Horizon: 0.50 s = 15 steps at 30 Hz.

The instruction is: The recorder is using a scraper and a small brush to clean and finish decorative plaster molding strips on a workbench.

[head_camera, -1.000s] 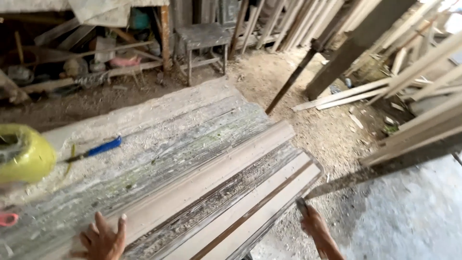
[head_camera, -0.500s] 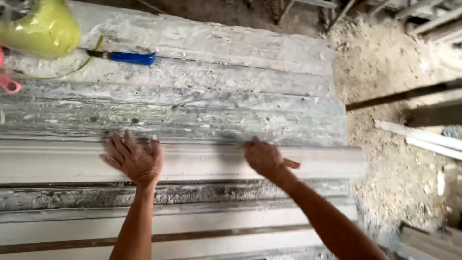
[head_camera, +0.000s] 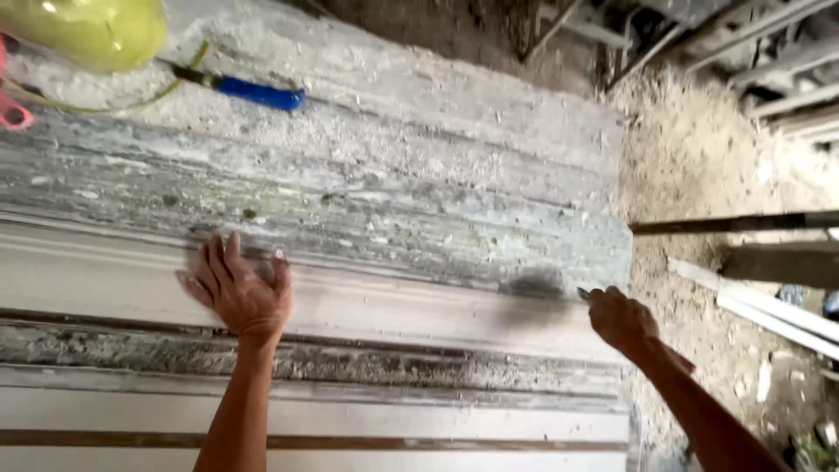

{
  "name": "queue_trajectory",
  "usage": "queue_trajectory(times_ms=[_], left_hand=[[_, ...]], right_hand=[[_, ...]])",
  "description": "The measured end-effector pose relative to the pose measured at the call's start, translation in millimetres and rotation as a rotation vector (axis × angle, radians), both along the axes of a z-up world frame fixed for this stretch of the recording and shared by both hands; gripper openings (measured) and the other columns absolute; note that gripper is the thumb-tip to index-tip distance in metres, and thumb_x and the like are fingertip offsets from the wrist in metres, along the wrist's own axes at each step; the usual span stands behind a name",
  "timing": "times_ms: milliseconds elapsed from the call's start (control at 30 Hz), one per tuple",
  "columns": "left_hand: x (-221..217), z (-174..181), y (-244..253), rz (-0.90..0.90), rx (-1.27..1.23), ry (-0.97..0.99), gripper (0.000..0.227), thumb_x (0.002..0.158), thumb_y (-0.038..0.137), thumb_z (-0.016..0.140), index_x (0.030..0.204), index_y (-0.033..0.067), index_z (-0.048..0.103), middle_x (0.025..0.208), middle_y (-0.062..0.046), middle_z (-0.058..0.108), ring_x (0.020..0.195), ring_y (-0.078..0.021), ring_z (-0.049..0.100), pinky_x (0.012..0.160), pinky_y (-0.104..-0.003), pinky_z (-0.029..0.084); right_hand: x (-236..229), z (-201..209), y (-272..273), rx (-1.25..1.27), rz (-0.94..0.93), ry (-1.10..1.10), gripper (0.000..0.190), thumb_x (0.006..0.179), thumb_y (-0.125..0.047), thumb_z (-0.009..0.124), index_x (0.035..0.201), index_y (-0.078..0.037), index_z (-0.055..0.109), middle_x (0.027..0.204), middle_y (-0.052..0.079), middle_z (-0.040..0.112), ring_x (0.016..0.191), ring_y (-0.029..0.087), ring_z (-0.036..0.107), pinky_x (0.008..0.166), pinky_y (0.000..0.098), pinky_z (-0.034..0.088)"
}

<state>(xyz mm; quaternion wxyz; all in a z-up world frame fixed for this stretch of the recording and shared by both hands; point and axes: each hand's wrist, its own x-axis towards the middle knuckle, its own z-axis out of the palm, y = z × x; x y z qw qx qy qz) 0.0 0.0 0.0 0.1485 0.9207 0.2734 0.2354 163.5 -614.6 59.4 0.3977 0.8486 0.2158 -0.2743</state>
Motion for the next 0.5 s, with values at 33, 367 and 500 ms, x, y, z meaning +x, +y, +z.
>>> queue_trajectory(times_ms=[33,367,500], left_hand=[[-1,1,-2,0.007,0.005,-0.004,0.066,0.109,0.057,0.045,0.151,0.0069,0.051,0.152,-0.026,0.052,0.146,-0.0435,0.045,0.123,-0.071,0.011],[-9,-18,-5,-0.040,0.056,-0.014,0.055,0.114,0.049,0.043,0.145,0.0049,0.054,0.147,-0.023,0.057,0.144,-0.0407,0.048,0.128,-0.067,0.011],[-4,-12,-3,-0.018,0.057,-0.013,0.055,0.112,0.050,0.047,0.143,0.0054,0.055,0.146,-0.023,0.058,0.143,-0.0403,0.049,0.126,-0.069,0.010]], right_hand=[[-1,-15,-11,0.199,0.138,0.022,0.020,0.109,-0.015,0.038,0.120,-0.008,0.053,0.110,0.022,0.056,0.050,0.009,0.054,0.042,0.0256,0.049],[-47,-20,87,0.120,0.341,-0.018,0.033,0.121,-0.011,0.037,0.130,0.017,0.052,0.084,0.011,0.064,0.054,0.015,0.065,0.037,0.0303,0.050],[-10,-45,-126,0.559,-0.192,-0.117,0.031,0.105,-0.020,0.036,0.116,-0.005,0.061,0.112,0.018,0.069,0.059,0.010,0.056,0.041,0.0241,0.047]])
